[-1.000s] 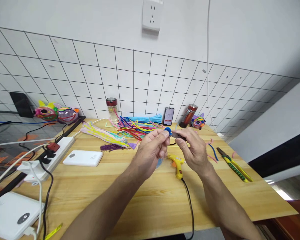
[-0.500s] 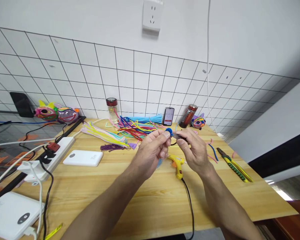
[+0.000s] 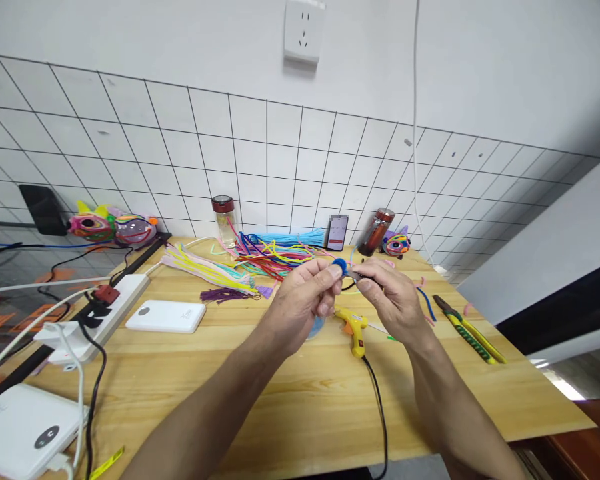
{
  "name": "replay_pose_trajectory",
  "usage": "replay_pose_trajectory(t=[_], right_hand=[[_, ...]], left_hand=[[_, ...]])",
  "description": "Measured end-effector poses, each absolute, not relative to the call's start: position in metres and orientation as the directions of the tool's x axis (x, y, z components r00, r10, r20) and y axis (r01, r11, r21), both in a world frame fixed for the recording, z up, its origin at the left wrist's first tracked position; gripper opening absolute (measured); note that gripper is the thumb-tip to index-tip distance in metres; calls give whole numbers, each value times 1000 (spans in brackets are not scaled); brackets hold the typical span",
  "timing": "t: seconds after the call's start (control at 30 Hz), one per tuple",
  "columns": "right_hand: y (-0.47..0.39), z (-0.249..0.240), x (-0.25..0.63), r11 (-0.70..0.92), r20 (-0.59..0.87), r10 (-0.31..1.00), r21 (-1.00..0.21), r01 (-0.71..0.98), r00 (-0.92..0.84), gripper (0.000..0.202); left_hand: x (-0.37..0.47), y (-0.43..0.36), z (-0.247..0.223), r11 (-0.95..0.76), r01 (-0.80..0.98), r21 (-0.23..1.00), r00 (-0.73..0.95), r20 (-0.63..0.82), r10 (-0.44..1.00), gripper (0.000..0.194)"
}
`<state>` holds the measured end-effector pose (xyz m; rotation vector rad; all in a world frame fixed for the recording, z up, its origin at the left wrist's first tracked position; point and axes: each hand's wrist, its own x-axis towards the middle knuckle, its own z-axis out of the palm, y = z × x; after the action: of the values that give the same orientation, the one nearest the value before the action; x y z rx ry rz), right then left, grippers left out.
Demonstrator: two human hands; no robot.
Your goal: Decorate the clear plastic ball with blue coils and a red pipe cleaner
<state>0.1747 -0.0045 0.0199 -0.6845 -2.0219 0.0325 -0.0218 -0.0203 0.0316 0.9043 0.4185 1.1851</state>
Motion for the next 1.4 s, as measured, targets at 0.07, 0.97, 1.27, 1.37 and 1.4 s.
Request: replay_pose_trajectory(t=[0.07,0.97,1.27,1.37,1.4], right_hand=[[-5,22,177,845,776,495,-324,426,-390,19],[-2,31,194,662,498,712,-711,237,-495,45],[23,18,250,504,417,863,-671,544,-284,35],[44,-23,281,325,294,939,-576,751,-181,33],[49,-38,290,277,273,952,-565,777,-141,29]], left_hand=[[-23,-20,31,89,-593,800,367,171,915,46],[-29,-11,23,23,-448,894,457,207,865,35],[-28,-16,28,-74,-346,935,409,222,885,37],[-28,-20,30,-115,-254,960,419,217,882,35],[-28,-21,31,-127,-227,966,420,214,882,34]])
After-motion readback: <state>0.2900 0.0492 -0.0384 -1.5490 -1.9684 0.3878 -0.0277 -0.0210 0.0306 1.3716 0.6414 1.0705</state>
